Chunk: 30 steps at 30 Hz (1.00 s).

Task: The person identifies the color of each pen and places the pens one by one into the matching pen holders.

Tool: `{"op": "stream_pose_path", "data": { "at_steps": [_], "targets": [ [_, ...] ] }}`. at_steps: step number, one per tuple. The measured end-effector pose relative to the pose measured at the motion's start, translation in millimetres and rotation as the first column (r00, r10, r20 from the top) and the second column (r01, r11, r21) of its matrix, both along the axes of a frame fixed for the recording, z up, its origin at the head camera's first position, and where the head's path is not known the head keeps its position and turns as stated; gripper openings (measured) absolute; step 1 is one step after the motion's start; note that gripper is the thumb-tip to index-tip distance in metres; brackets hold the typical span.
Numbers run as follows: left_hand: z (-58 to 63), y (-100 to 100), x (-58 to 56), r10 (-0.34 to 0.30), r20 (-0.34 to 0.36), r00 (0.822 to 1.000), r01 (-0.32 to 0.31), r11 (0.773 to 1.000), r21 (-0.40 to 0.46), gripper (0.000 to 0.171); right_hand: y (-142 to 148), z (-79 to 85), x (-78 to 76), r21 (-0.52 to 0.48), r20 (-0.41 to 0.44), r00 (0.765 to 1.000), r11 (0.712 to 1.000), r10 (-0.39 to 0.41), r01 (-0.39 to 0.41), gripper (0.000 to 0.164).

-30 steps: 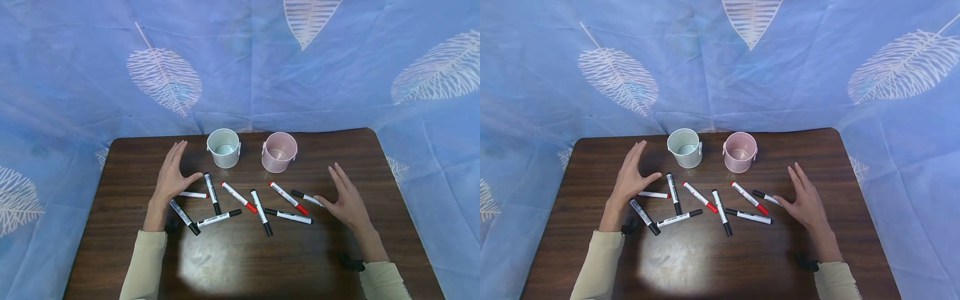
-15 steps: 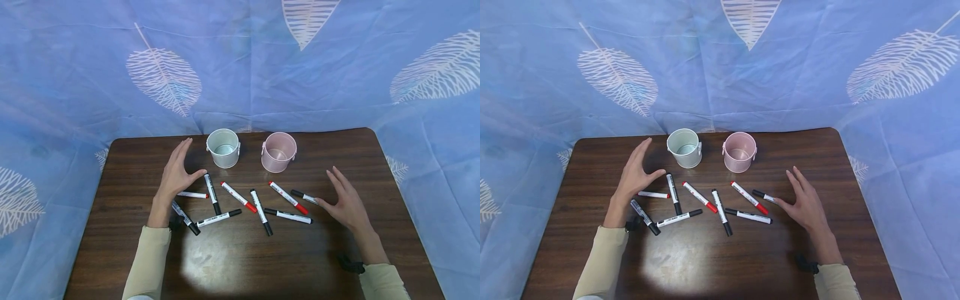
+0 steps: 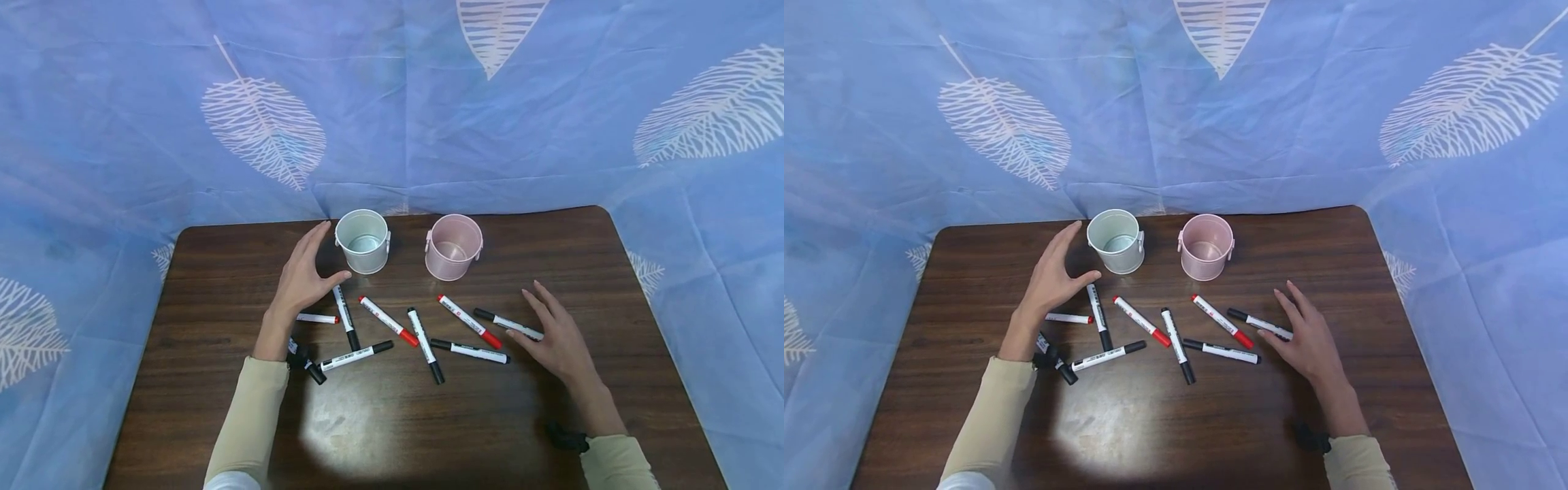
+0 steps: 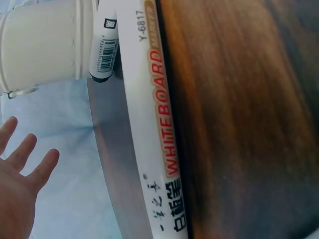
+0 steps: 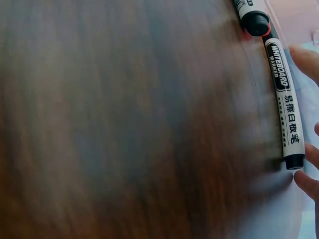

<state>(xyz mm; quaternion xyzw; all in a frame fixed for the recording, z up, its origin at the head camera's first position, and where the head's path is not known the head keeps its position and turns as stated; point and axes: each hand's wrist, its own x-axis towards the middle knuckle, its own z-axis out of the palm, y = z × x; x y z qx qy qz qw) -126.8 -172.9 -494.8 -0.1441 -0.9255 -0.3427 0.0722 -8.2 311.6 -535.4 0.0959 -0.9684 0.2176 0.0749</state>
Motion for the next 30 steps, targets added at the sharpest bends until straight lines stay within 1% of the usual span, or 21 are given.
{"op": "stream_pose_path", "data": {
  "at_steps": [2, 6, 8, 12, 16, 20, 24, 30],
  "targets": [
    [0.9, 0.9, -1.6, -0.010, -0.006, 1.000, 0.010, 1.000, 0.001, 0.107, -0.2, -0.7, -0.2, 0.002, -0.006, 1.000, 1.000, 0.005, -0.005, 0.095],
    [3.5, 3.3, -4.7, -0.011, 0.009, 1.000, 0.011, 1.000, -0.002, 0.104, -0.4, -2.0, -0.7, 0.006, -0.027, 0.999, 1.000, 0.022, -0.022, 0.092],
    [5.0, 5.2, -7.0, -0.013, 0.020, 1.000, 0.013, 1.000, 0.006, 0.103, -0.6, -2.3, -0.8, 0.014, -0.041, 0.999, 0.999, 0.031, -0.030, 0.088],
    [7.8, 10.2, -13.1, -0.038, 0.030, 0.999, 0.037, 0.999, 0.027, 0.100, -0.3, -3.1, 0.2, 0.044, -0.050, 0.998, 0.998, 0.038, -0.036, 0.075],
    [8.3, 15.8, -18.4, -0.063, 0.029, 0.998, 0.061, 0.996, 0.058, 0.095, 0.4, -4.4, 2.8, 0.068, -0.025, 0.999, 0.997, 0.034, -0.032, 0.066],
    [6.7, 21.8, -21.7, -0.083, 0.061, 0.995, 0.077, 0.993, 0.093, 0.092, 1.8, -6.7, 5.6, 0.076, -0.011, 0.999, 0.996, 0.040, -0.039, 0.057],
    [4.6, 25.8, -24.4, -0.075, 0.086, 0.993, 0.068, 0.994, 0.088, 0.090, 2.5, -8.4, 6.3, 0.070, -0.011, 0.999, 0.997, 0.040, -0.039, 0.049],
    [6.0, 28.4, -27.1, -0.076, 0.091, 0.993, 0.069, 0.994, 0.082, 0.089, 3.7, -7.5, 5.1, 0.045, -0.012, 0.999, 0.998, 0.037, -0.036, 0.044]
  ]
}}
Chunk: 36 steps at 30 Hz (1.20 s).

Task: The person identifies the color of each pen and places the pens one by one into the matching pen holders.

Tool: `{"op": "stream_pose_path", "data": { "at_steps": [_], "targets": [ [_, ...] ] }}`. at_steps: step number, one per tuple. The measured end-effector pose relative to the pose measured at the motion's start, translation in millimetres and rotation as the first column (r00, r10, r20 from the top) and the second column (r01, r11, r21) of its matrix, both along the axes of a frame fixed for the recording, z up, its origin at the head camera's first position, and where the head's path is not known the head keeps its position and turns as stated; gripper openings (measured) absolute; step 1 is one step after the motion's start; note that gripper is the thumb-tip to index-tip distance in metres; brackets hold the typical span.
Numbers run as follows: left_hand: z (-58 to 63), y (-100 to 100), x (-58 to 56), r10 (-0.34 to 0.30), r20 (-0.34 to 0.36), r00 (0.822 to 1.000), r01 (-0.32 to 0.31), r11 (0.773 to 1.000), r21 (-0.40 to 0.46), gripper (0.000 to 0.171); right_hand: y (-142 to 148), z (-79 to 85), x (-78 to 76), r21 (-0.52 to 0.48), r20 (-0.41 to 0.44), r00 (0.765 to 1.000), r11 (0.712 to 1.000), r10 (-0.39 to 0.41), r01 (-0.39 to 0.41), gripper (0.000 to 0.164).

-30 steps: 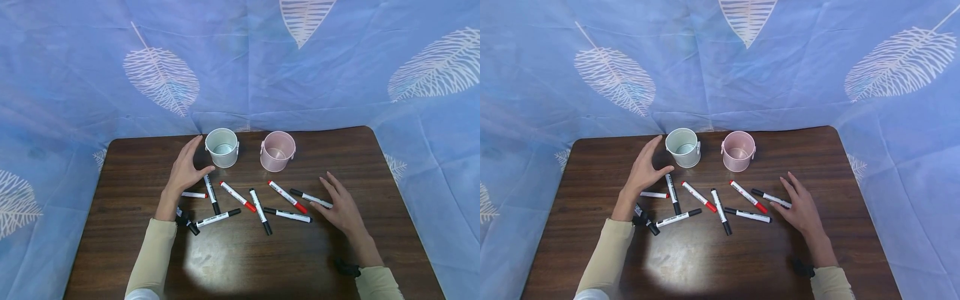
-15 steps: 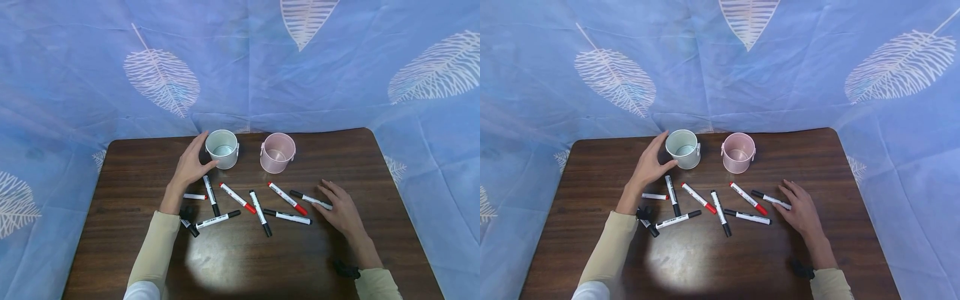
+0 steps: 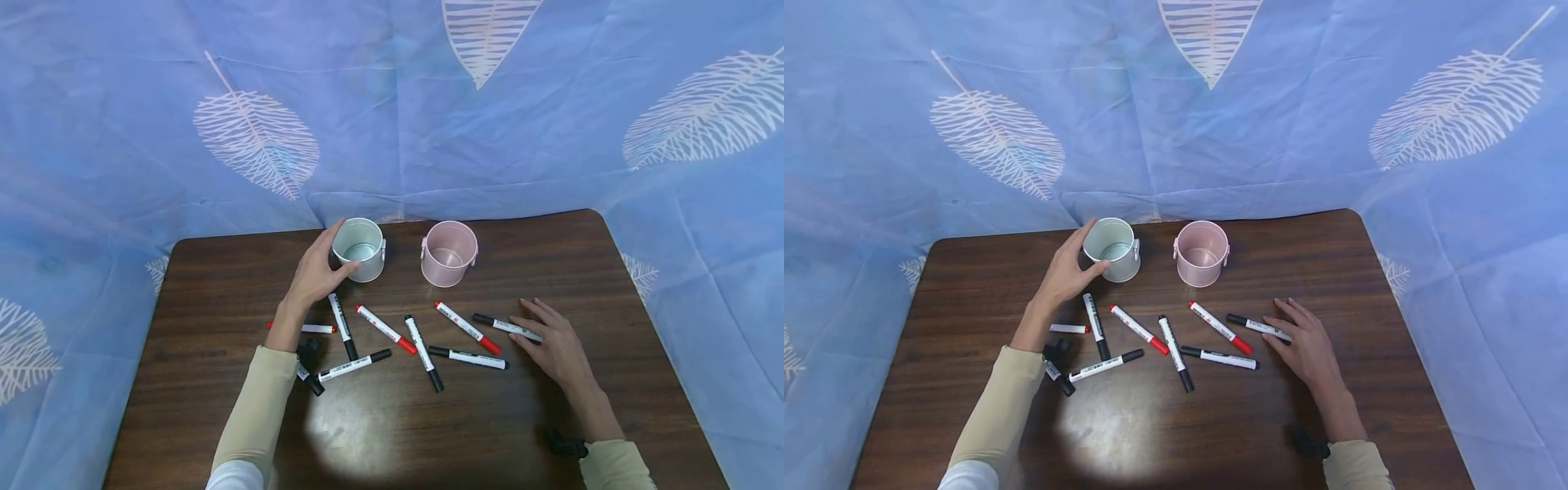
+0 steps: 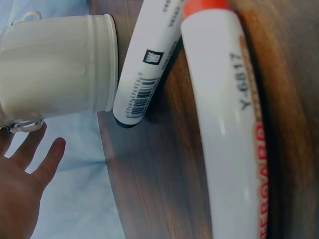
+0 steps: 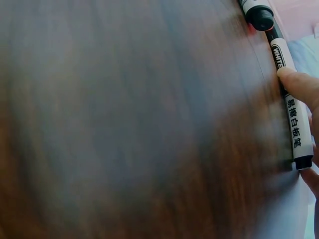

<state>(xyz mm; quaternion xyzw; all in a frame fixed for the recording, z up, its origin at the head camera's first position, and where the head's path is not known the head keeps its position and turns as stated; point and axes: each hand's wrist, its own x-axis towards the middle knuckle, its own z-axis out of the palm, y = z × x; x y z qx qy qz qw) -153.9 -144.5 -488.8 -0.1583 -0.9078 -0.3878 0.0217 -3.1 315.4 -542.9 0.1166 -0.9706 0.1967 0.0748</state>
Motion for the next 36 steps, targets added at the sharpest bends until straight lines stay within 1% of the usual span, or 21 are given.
{"op": "stream_pose_path", "data": {
  "at_steps": [3, 10, 15, 18, 21, 24, 32, 36],
  "targets": [
    [-0.9, -0.8, 1.1, 0.005, 0.007, 1.000, -0.005, 1.000, -0.005, 0.090, 0.1, 0.1, 0.0, 0.000, 0.006, 1.000, 1.000, 0.005, -0.005, 0.042],
    [-2.9, -0.5, 2.4, 0.010, 0.014, 1.000, -0.009, 0.998, -0.067, 0.093, -1.0, -1.7, 1.8, 0.002, 0.019, 1.000, 1.000, 0.001, -0.001, 0.041],
    [-4.3, -0.3, 1.9, 0.032, 0.020, 0.999, -0.031, 0.999, -0.042, 0.093, -3.9, -1.0, 2.7, -0.045, 0.016, 1.000, 0.999, -0.015, 0.016, 0.036],
    [-3.2, 0.9, -1.1, 0.038, 0.018, 0.999, -0.038, 0.999, -0.007, 0.092, -6.6, 2.6, 2.7, -0.102, 0.012, 0.998, 0.993, -0.060, 0.061, 0.030],
    [-1.4, 3.6, -5.7, 0.033, 0.023, 0.999, -0.033, 0.999, 0.021, 0.091, -9.2, 8.4, 2.2, -0.162, 0.022, 0.993, 0.979, -0.119, 0.121, 0.027],
    [-0.1, 6.2, -9.2, 0.033, 0.034, 0.999, -0.034, 0.999, 0.029, 0.091, -10.9, 13.1, 1.9, -0.218, 0.051, 0.985, 0.961, -0.165, 0.172, 0.026],
    [-3.2, 5.7, -12.9, 0.036, 0.044, 0.998, -0.038, 0.997, 0.062, 0.089, -13.1, 14.4, 4.2, -0.332, 0.131, 0.974, 0.918, -0.185, 0.219, 0.024],
    [-4.9, 6.5, -13.5, 0.024, 0.041, 0.999, -0.027, 0.996, 0.088, 0.089, -12.7, 18.4, 6.3, -0.393, 0.172, 0.964, 0.884, -0.201, 0.254, 0.021]
  ]
}}
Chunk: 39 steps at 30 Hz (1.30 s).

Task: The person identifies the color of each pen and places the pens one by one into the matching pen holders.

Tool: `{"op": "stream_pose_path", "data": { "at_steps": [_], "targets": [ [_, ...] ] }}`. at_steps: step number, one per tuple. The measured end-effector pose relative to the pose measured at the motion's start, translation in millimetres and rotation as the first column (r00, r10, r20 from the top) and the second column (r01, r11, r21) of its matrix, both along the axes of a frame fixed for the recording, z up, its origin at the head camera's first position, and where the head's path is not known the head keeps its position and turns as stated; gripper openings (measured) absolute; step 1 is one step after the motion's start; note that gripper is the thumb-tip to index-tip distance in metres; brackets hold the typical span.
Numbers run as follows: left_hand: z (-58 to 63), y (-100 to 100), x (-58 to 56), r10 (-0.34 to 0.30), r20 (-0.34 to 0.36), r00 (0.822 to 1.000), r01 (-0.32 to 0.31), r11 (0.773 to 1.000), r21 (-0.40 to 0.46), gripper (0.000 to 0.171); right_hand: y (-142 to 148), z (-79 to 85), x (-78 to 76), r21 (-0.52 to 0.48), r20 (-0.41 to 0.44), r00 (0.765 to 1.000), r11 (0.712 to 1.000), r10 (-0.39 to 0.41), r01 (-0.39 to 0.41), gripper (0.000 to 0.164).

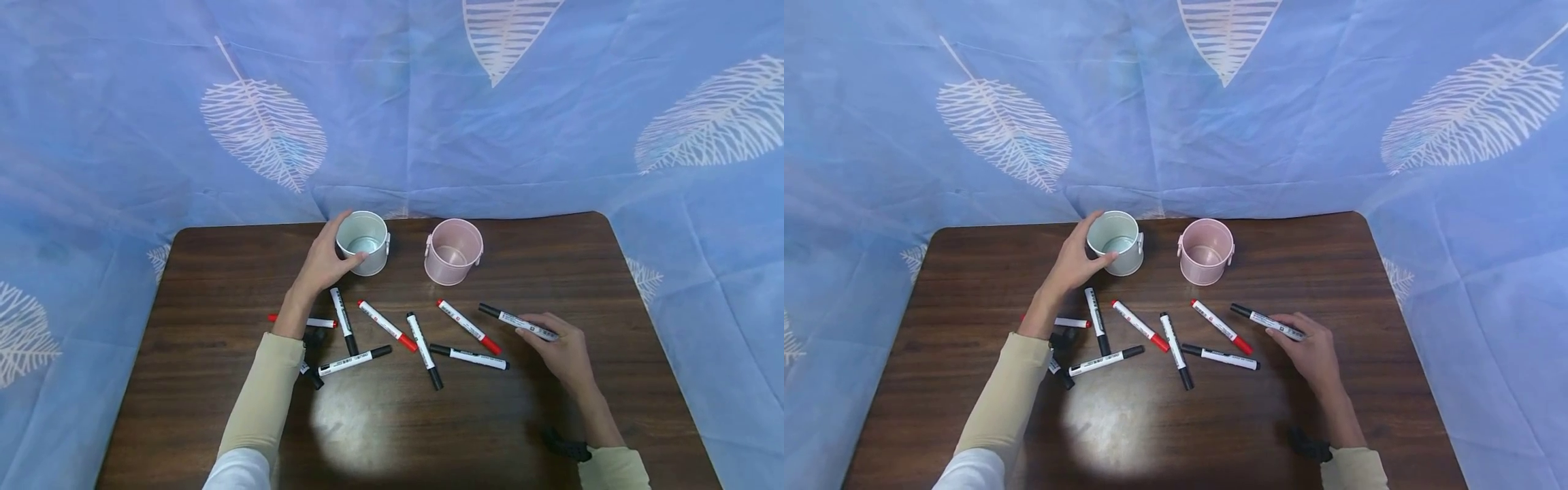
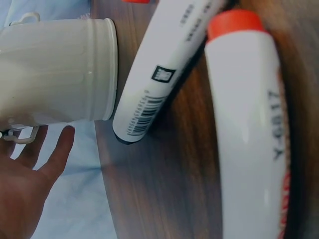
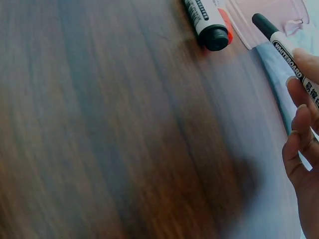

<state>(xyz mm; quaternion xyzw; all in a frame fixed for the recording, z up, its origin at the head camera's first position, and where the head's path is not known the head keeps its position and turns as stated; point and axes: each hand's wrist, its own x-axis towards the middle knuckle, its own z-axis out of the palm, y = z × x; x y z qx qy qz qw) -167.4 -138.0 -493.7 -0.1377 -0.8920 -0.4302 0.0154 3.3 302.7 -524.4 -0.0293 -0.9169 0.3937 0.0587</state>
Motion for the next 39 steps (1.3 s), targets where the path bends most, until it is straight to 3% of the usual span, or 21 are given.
{"op": "stream_pose_path", "data": {
  "at_steps": [11, 17, 25, 33, 39],
  "targets": [
    [-2.0, 0.9, 9.5, 0.011, 0.031, 0.999, -0.012, 1.000, 0.013, 0.089, 2.2, 13.8, 5.6, -0.122, 0.082, 0.997, 0.993, 0.012, -0.002, 0.021],
    [0.8, 1.1, 7.1, 0.002, 0.032, 0.999, -0.002, 1.000, 0.020, 0.088, -9.3, 26.4, -5.6, -0.220, 0.023, 1.000, 0.975, -0.009, 0.013, 0.023],
    [0.6, 2.2, 6.1, -0.007, 0.049, 0.999, 0.006, 1.000, 0.022, 0.089, -40.0, 73.6, -20.4, -0.287, -0.049, 0.999, 0.958, 0.013, -0.027, 0.019],
    [0.8, 1.9, 1.9, -0.005, 0.037, 0.999, 0.004, 1.000, 0.026, 0.089, -33.9, 65.8, -35.4, -0.357, -0.047, 0.999, 0.934, 0.005, -0.022, 0.020],
    [1.7, 0.6, 1.5, -0.015, 0.037, 0.999, 0.014, 1.000, 0.025, 0.089, -49.3, 95.6, -41.6, -0.319, -0.108, 0.992, 0.942, 0.069, -0.101, 0.019]
  ]
}}
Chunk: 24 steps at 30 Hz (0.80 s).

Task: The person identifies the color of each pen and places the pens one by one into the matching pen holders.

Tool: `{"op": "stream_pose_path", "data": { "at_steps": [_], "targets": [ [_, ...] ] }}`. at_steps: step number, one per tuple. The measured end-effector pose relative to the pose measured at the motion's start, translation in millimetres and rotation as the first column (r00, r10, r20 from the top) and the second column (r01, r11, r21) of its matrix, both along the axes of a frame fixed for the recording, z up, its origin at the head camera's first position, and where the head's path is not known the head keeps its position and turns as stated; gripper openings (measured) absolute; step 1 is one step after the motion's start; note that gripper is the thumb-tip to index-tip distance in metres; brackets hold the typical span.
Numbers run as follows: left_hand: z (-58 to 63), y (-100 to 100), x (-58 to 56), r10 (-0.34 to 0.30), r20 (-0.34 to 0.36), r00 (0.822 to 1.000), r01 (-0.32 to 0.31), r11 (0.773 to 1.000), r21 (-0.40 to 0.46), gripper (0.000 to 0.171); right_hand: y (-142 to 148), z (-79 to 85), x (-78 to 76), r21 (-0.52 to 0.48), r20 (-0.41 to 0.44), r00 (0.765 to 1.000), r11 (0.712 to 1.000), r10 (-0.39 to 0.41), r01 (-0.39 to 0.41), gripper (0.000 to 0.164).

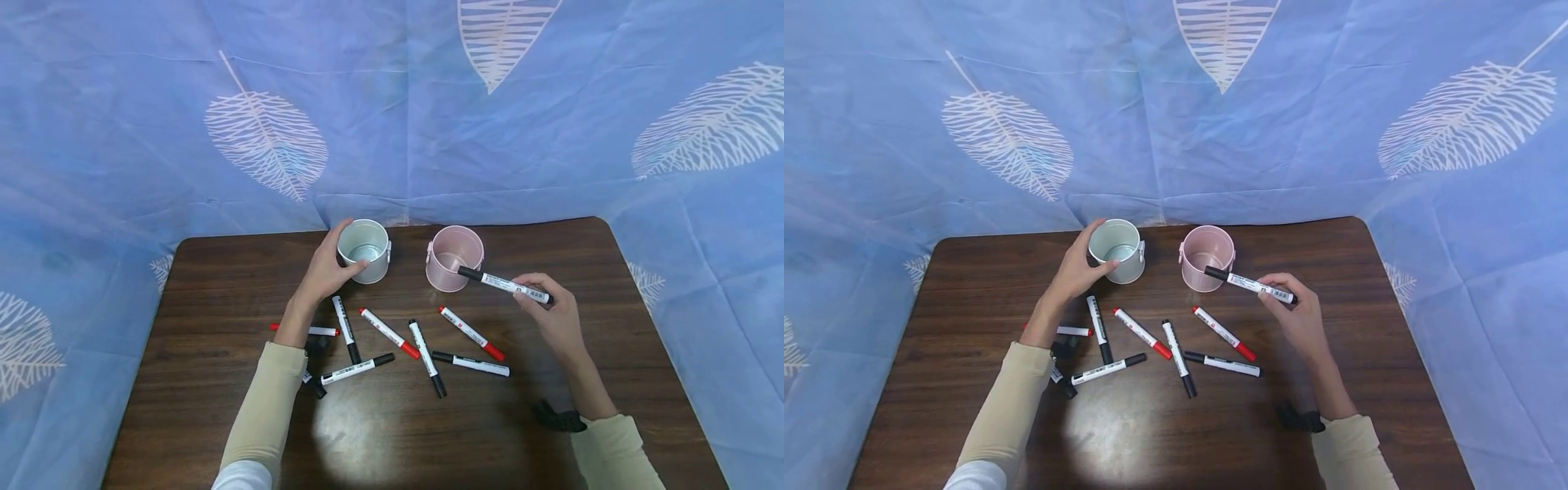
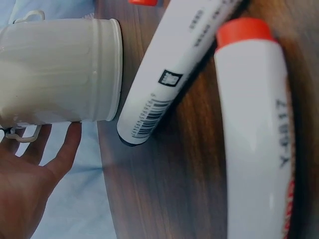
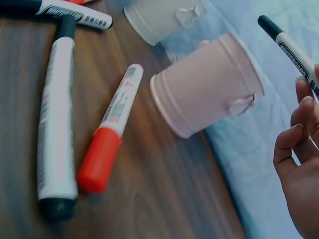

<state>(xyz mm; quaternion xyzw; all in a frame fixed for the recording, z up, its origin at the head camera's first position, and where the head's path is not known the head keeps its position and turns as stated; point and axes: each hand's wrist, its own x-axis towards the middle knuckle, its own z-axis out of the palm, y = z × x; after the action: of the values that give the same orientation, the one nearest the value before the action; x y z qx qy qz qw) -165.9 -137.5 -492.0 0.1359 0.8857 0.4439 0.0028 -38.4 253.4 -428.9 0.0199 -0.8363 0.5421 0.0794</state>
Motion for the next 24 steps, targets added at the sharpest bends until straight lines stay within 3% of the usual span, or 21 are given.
{"op": "stream_pose_path", "data": {
  "at_steps": [10, 24],
  "targets": [
    [-0.2, 0.3, -0.2, -0.007, 0.021, 1.000, 0.007, 1.000, 0.015, 0.089, -15.9, 13.7, -22.3, -0.058, -0.032, 0.996, 0.994, 0.088, -0.090, 0.019],
    [-0.5, 1.8, 0.5, 0.001, 0.043, 0.999, -0.003, 0.999, 0.043, 0.087, -36.1, 23.8, -45.0, -0.165, -0.095, 0.987, 0.975, 0.133, -0.148, 0.020]
  ]
}}
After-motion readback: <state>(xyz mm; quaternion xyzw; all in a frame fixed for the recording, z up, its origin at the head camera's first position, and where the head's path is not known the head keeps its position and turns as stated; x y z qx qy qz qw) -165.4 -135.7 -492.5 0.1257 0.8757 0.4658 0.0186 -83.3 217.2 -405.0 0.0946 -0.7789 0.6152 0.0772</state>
